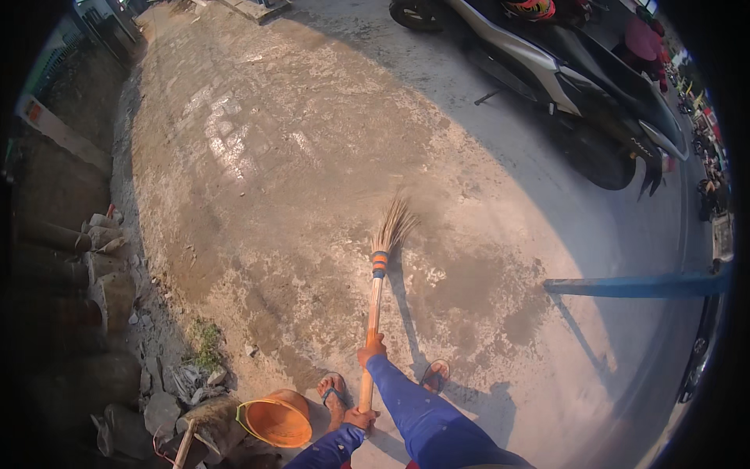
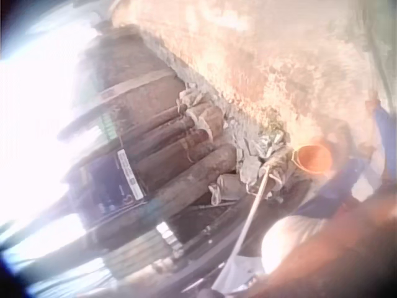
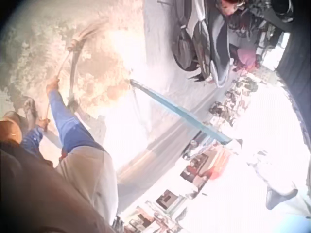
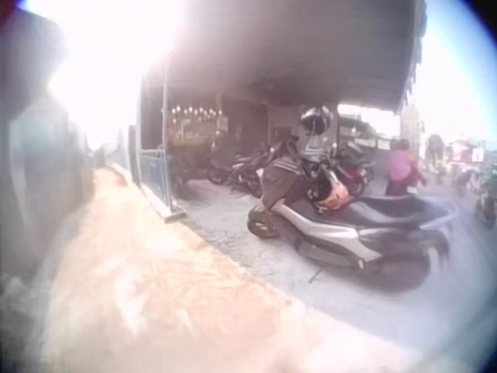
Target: The person rinses their hands with water from a bucket and then uses a broom to sweep a concrete pavement area.
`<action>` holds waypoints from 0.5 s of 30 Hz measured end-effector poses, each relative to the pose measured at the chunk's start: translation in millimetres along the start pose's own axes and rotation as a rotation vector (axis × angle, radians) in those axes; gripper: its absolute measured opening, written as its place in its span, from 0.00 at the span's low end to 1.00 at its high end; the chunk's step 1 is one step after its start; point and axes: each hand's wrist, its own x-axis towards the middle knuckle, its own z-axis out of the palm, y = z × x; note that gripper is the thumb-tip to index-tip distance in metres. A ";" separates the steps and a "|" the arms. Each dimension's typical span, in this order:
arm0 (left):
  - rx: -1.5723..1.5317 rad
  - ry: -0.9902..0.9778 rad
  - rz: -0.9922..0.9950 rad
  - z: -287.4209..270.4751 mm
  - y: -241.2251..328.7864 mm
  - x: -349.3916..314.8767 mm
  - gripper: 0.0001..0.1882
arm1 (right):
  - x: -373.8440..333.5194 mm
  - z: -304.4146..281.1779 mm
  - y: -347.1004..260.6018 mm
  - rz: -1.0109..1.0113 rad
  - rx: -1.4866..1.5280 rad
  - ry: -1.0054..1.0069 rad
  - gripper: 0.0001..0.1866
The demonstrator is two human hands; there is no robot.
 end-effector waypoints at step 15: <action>0.043 -0.048 -0.016 -98.5 -5.7 -61.8 0.09 | -78.7 82.3 -28.2 -0.059 0.108 0.093 0.27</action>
